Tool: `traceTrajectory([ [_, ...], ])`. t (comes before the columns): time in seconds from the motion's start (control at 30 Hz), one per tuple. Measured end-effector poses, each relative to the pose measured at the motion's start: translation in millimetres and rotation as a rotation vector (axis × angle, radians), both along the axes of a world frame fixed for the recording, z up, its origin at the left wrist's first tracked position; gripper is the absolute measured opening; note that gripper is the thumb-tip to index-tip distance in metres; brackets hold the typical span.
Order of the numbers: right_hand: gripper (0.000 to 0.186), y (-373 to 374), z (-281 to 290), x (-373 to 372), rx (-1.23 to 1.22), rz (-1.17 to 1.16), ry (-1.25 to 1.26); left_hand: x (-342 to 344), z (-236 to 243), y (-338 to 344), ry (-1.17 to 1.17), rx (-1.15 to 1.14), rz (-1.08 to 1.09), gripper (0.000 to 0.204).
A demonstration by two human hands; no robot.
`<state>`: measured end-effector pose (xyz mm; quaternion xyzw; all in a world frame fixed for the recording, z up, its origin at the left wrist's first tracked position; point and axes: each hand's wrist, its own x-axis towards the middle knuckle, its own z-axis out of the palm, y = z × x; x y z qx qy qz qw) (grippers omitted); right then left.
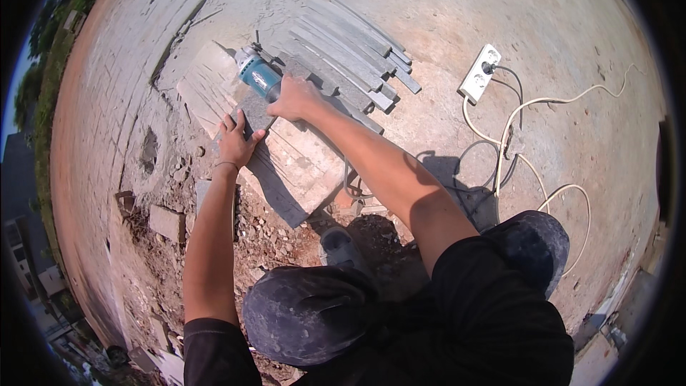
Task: The person uses an angle grinder to cut a rectangular tile placed on a wooden board. They hold the tile with one hand and guide the grinder along a straight line with the other, producing dust as the cut progresses.
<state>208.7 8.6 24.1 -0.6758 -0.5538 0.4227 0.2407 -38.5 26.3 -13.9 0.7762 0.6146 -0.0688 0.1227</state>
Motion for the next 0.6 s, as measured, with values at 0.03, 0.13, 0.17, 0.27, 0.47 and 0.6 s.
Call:
traceTrajectory([
  [0.03,0.079,0.1,-1.3,-0.8,0.017,-0.002,-0.01,-0.4,-0.1,-0.2,0.002,0.005,0.005,0.097],
  [0.13,0.08,0.3,-3.5,1.3,0.026,-0.002,-0.025,12.5,12.3,-5.0,0.096,-0.006,-0.024,0.096],
  [0.17,0.08,0.6,-3.6,1.1,0.025,0.001,-0.024,11.6,12.5,-4.8,0.097,-0.005,-0.025,0.096],
  [0.27,0.08,2.0,-5.1,0.0,0.022,0.003,-0.021,10.7,12.9,-3.9,0.102,-0.004,-0.027,0.097],
  [0.47,0.079,3.7,-7.8,-0.6,0.012,-0.008,-0.028,11.4,13.1,-4.4,0.115,-0.008,-0.023,0.097],
  [0.6,0.079,3.1,-6.6,-0.4,0.008,-0.006,-0.025,11.4,13.2,-4.5,0.114,-0.007,-0.023,0.097],
])
